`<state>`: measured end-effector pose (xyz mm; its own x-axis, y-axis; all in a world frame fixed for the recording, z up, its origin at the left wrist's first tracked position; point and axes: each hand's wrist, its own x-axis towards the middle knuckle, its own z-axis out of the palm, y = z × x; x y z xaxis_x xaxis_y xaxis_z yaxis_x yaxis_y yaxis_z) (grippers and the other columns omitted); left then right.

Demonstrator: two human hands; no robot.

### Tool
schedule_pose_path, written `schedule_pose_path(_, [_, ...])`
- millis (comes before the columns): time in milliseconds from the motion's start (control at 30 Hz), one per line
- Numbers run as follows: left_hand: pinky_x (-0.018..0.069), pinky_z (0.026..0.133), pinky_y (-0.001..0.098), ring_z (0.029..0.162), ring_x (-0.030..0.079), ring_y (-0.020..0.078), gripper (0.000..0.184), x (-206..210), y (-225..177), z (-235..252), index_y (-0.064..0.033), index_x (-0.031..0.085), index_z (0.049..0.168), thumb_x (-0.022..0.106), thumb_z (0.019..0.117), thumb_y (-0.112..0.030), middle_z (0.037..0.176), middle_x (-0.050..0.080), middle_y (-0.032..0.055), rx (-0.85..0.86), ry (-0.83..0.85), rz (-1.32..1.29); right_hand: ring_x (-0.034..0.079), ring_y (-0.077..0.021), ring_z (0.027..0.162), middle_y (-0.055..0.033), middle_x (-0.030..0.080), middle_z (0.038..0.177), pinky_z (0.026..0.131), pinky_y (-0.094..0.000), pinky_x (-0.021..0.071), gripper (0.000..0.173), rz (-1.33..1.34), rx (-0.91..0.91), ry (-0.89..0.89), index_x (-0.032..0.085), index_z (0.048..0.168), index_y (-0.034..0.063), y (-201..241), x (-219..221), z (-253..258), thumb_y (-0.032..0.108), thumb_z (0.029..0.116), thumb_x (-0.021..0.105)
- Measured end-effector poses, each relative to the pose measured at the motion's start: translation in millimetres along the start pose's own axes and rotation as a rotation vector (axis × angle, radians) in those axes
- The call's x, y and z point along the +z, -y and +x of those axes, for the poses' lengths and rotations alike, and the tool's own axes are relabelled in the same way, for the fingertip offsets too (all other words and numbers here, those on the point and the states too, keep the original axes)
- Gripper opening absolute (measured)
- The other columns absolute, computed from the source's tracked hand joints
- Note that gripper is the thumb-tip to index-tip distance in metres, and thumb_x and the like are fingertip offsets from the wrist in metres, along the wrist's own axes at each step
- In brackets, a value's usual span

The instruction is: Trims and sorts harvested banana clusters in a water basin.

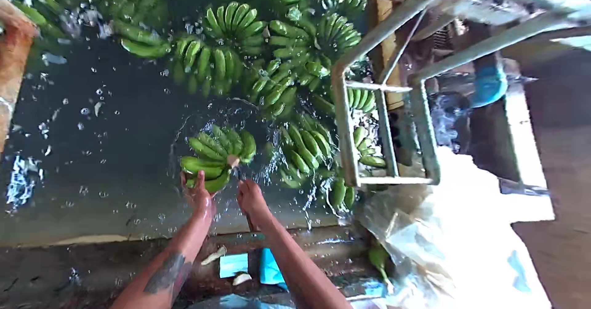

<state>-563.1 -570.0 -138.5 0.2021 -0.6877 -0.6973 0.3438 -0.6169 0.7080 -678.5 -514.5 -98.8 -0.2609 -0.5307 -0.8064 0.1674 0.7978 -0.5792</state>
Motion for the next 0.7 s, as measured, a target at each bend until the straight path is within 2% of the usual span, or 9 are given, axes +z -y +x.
schedule_pose_path(67, [0.0591, 0.079, 0.0559, 0.110, 0.065, 0.0393, 0.068, -11, -9, -1, -0.0255, 0.017, 0.163, 0.055, 0.1065, -0.021, 0.143, 0.051, 0.0249, -0.065, 0.029, 0.009, 0.043, -0.0089, 0.048, -0.0013, 0.046, 0.070, 0.045, -0.0252, 0.0413, 0.031, -0.023, -0.027, 0.048, 0.054, 0.116, -0.0025, -1, -7, -13, 0.023, 0.1133, 0.035])
schedule_pose_path(167, [0.0600, 0.078, 0.0538, 0.109, 0.065, 0.0383, 0.066, -6, -10, -7, -0.0211, 0.017, 0.162, 0.053, 0.1070, -0.018, 0.142, 0.050, 0.0247, -0.068, 0.028, 0.002, 0.047, -0.0112, 0.055, -0.0038, 0.051, 0.073, 0.054, -0.0292, 0.0446, 0.033, -0.074, -0.085, -0.022, 0.059, 0.113, -0.0044, -11, -7, 7, 0.021, 0.1122, 0.038])
schedule_pose_path(300, [0.0602, 0.076, 0.0576, 0.112, 0.064, 0.0410, 0.071, -5, -1, 13, -0.0203, 0.021, 0.162, 0.060, 0.1032, -0.014, 0.146, 0.047, 0.0257, 0.088, -0.015, 0.060, 0.039, -0.0068, 0.043, 0.0010, 0.041, 0.064, 0.041, -0.0214, 0.0386, 0.028, 0.177, 0.115, 0.073, 0.049, 0.109, 0.0017, 7, 9, 5, 0.025, 0.1143, 0.034])
schedule_pose_path(367, [0.0592, 0.077, 0.0575, 0.113, 0.064, 0.0406, 0.070, -17, -11, 15, -0.0225, 0.022, 0.162, 0.060, 0.1035, -0.017, 0.148, 0.047, 0.0244, 0.086, -0.018, 0.111, 0.038, -0.0066, 0.043, 0.0018, 0.041, 0.062, 0.040, -0.0210, 0.0374, 0.028, 0.183, 0.136, 0.134, 0.049, 0.107, 0.0029, 8, 7, -6, 0.026, 0.1141, 0.034])
schedule_pose_path(500, [0.0594, 0.080, 0.0548, 0.113, 0.064, 0.0378, 0.071, -12, -4, 10, -0.0190, 0.019, 0.162, 0.059, 0.1037, -0.014, 0.146, 0.047, 0.0251, 0.095, -0.024, 0.071, 0.039, -0.0066, 0.043, 0.0010, 0.043, 0.063, 0.039, -0.0212, 0.0373, 0.029, 0.278, 0.109, 0.091, 0.050, 0.107, 0.0015, 2, 25, -4, 0.024, 0.1141, 0.034])
schedule_pose_path(600, [0.0572, 0.090, 0.0542, 0.122, 0.060, 0.0345, 0.070, -10, -8, 24, -0.0158, 0.025, 0.161, 0.063, 0.1013, -0.014, 0.149, 0.047, 0.0220, 0.159, -0.036, 0.134, 0.043, -0.0041, 0.049, 0.0029, 0.048, 0.068, 0.044, -0.0204, 0.0396, 0.026, 0.168, -0.041, 0.382, 0.055, 0.114, 0.0016, 41, 45, -59, 0.021, 0.1115, 0.037])
schedule_pose_path(633, [0.0556, 0.091, 0.0528, 0.121, 0.059, 0.0337, 0.070, -14, -12, 20, -0.0151, 0.024, 0.161, 0.061, 0.1021, -0.015, 0.149, 0.046, 0.0219, 0.133, -0.028, 0.156, 0.044, -0.0032, 0.049, 0.0030, 0.049, 0.069, 0.045, -0.0200, 0.0408, 0.026, 0.102, -0.135, 0.379, 0.054, 0.114, 0.0003, 48, 49, -73, 0.019, 0.1113, 0.037])
schedule_pose_path(667, [0.0556, 0.088, 0.0512, 0.117, 0.060, 0.0336, 0.068, -15, -18, 16, -0.0156, 0.023, 0.161, 0.059, 0.1040, -0.016, 0.147, 0.048, 0.0226, 0.079, -0.007, 0.158, 0.047, -0.0053, 0.054, 0.0002, 0.052, 0.072, 0.050, -0.0226, 0.0440, 0.028, 0.023, -0.247, 0.277, 0.056, 0.117, -0.0030, 51, 44, -70, 0.017, 0.1108, 0.038])
schedule_pose_path(700, [0.0596, 0.079, 0.0518, 0.108, 0.065, 0.0358, 0.065, -13, -23, 19, -0.0162, 0.023, 0.160, 0.057, 0.1051, -0.018, 0.140, 0.052, 0.0243, 0.030, 0.008, 0.120, 0.053, -0.0113, 0.060, -0.0058, 0.057, 0.077, 0.058, -0.0292, 0.0494, 0.031, -0.098, -0.341, 0.125, 0.058, 0.121, -0.0058, 52, 31, -51, 0.018, 0.1110, 0.039])
